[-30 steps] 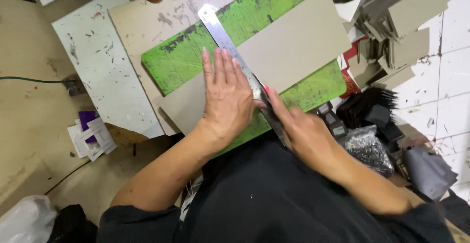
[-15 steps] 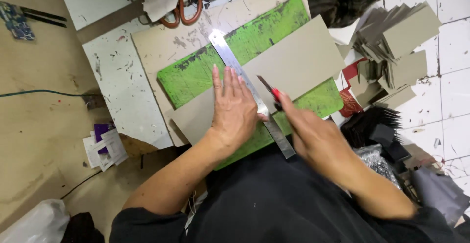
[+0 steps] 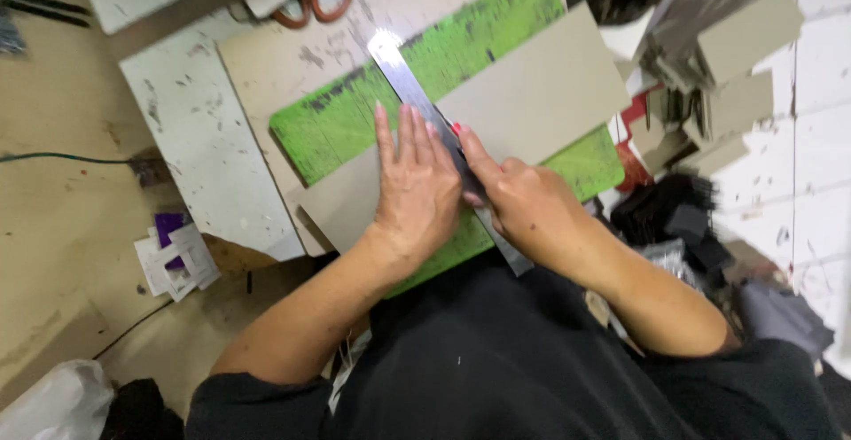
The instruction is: Cutting cardboard sheets into smaller rectangular pieces using a metal ruler and a utility knife.
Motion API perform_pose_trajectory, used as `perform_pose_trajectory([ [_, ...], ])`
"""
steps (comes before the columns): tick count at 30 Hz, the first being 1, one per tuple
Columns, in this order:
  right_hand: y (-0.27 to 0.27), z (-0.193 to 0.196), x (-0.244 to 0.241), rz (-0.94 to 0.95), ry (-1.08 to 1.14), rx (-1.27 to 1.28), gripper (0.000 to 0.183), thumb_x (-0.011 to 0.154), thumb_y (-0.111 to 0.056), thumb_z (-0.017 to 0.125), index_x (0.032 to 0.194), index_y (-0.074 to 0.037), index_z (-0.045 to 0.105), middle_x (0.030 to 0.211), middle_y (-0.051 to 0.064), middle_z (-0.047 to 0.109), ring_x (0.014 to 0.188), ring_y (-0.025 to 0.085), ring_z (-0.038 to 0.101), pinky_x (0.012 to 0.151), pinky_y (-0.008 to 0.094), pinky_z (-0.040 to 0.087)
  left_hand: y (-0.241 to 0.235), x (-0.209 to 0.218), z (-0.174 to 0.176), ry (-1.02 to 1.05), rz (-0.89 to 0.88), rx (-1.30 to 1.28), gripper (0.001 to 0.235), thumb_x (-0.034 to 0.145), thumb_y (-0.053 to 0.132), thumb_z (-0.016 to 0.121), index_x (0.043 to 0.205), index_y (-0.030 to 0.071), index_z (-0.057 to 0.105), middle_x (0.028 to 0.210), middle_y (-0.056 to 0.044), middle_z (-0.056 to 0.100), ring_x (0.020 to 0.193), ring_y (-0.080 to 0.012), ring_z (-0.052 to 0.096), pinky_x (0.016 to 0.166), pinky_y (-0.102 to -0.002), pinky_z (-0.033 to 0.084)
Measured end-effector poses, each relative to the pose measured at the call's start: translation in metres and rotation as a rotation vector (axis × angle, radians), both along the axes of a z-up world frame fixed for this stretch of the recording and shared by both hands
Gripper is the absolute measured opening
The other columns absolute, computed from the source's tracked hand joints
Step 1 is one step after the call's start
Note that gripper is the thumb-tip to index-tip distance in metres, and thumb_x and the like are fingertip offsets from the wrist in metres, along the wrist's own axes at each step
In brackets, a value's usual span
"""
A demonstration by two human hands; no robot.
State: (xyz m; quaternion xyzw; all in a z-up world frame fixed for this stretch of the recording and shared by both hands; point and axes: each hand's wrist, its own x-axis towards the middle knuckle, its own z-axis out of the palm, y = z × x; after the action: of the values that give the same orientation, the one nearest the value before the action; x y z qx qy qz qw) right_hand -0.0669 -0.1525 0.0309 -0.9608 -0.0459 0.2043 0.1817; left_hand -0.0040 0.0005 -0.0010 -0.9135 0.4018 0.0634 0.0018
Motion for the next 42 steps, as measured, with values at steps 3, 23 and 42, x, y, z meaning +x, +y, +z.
perform_pose_trajectory([
  [3,-0.004,0.0,-0.032,-0.03,0.054,0.083,0.076,0.093,-0.009,0.048,0.165,-0.011,0.023,0.078,0.026,0.064,0.066,0.052,0.068,0.059,0.061,0.055,0.001,0.002,-0.001,-0.002,0.016,-0.034,0.101,0.075,0.063,0.08,0.13,-0.019,0.06,0.136,-0.042,0.056,0.142,-0.0551,0.042,0.119,-0.074,-0.002],
  [23,-0.005,-0.002,-0.003,-0.101,-0.026,0.119,0.07,0.095,-0.006,0.043,0.163,-0.012,0.03,0.068,0.015,0.063,0.059,0.038,0.068,0.058,0.05,0.055,0.0,0.003,0.006,0.046,0.019,-0.039,0.101,0.07,0.059,0.084,0.128,-0.02,0.059,0.133,-0.044,0.056,0.14,-0.0561,0.043,0.117,-0.078,-0.002],
  [42,-0.014,-0.002,-0.129,-0.089,0.282,-0.044,0.078,0.091,-0.015,0.044,0.166,-0.017,0.021,0.081,0.02,0.064,0.067,0.047,0.071,0.062,0.054,0.06,0.0,0.006,0.006,0.034,-0.017,0.071,0.1,0.083,0.072,0.071,0.132,-0.015,0.061,0.138,-0.042,0.055,0.143,-0.0541,0.04,0.112,-0.08,-0.008],
])
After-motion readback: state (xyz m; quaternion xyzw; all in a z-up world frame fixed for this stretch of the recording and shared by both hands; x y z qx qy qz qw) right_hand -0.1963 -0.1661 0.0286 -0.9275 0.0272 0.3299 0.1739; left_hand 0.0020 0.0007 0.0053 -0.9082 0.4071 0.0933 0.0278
